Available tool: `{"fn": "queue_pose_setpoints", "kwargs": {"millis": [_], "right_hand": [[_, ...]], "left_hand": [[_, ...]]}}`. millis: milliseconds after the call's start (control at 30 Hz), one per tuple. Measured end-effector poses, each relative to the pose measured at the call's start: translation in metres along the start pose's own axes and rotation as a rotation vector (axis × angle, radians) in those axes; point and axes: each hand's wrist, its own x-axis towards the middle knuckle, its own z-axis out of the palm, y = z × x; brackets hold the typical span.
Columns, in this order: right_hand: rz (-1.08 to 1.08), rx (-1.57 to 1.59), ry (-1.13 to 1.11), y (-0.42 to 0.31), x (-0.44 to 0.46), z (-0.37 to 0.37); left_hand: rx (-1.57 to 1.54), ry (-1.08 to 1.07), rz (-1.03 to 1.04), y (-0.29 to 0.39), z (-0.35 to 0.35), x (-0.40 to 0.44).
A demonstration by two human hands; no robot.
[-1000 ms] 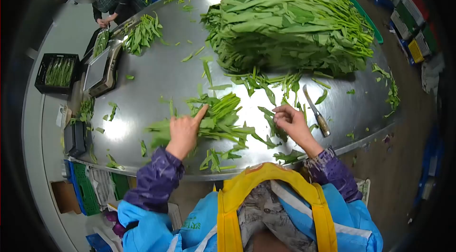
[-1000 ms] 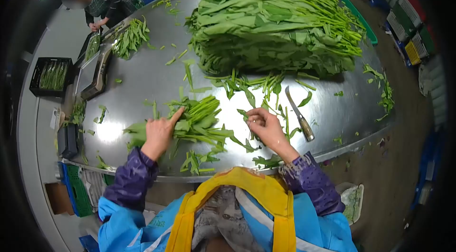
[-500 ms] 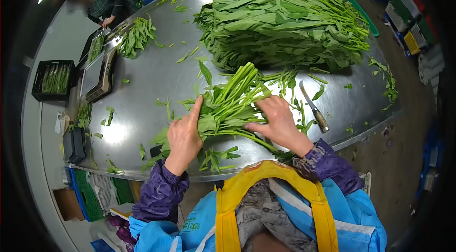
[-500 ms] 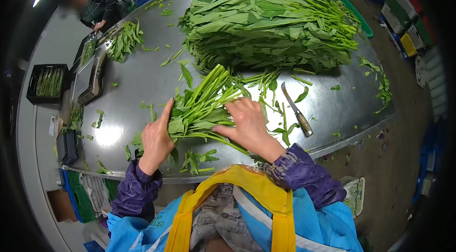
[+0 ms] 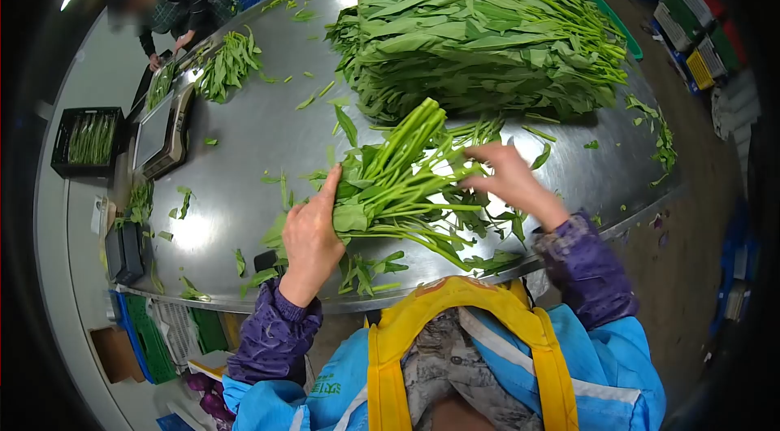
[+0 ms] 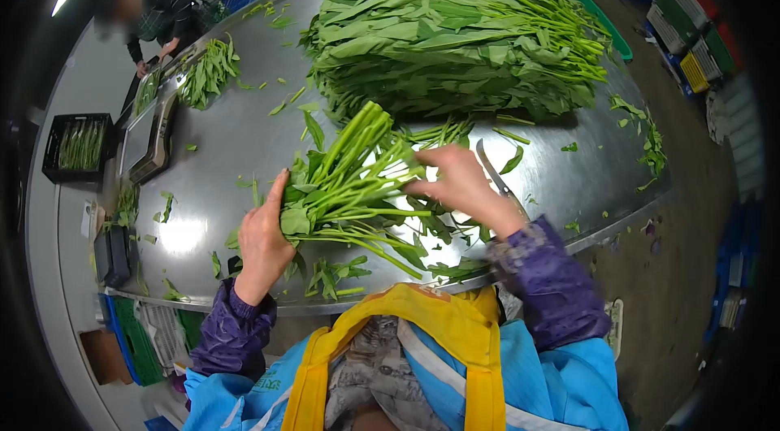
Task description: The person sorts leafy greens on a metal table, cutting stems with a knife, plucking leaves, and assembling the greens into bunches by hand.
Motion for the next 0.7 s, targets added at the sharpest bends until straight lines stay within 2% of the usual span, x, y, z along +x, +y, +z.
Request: {"fn": "queue_pose_setpoints", "kwargs": {"millis": [33, 67, 100, 167, 200, 233, 267, 300, 367, 433, 500, 567, 633, 700], "right_hand": [[0.06, 0.109, -0.094, -0.01, 0.003, 0.019], [0.028, 0.186, -0.098, -0.023, 0.003, 0.03], [0.075, 0.139, -0.242, -0.034, 0.008, 0.029], [0.068, 0.479, -0.107, -0.004, 0.004, 0.04], [0.262, 0.502, -0.057, 0.007, 0.005, 0.023], [0.215, 0.315, 0.01, 0.041, 0.006, 0.009], [0.266, 0.059, 0.028, 0.063, 0.003, -0.01], [0.461, -0.156, -0.097, 0.06, 0.001, -0.027], [0.099, -0.066, 0.032, 0.057, -0.005, -0.021], [0.203, 0.267, -0.129, 0.012, 0.003, -0.01], [0.155, 0.341, -0.327, 0.004, 0.011, 0.022], [-0.078, 0.307, -0.293, -0.02, 0.013, 0.032], [-0.092, 0.38, -0.3, -0.018, 0.02, 0.031], [0.167, 0.454, -0.325, -0.01, 0.019, 0.006]], "left_hand": [[0.019, -0.022, 0.015, 0.005, 0.0, 0.001], [0.039, -0.044, 0.03, 0.008, -0.002, 0.002], [0.043, -0.048, 0.037, 0.01, -0.004, 0.003], [0.021, -0.047, 0.034, 0.012, -0.009, 0.003], [0.025, -0.048, 0.032, 0.008, -0.011, 0.001], [0.01, -0.029, 0.002, 0.002, -0.014, -0.002], [-0.006, -0.009, -0.029, -0.002, -0.016, -0.003], [-0.007, -0.009, -0.033, -0.003, -0.017, -0.003], [-0.025, -0.045, -0.114, -0.004, -0.018, -0.001], [-0.021, -0.046, -0.083, -0.003, -0.014, 0.003], [-0.111, -0.02, -0.008, 0.005, -0.008, 0.006], [-0.129, -0.103, -0.028, 0.006, -0.007, 0.006], [-0.14, -0.184, -0.061, 0.006, -0.008, 0.007], [-0.228, -0.261, -0.144, 0.004, -0.01, 0.004]]}}
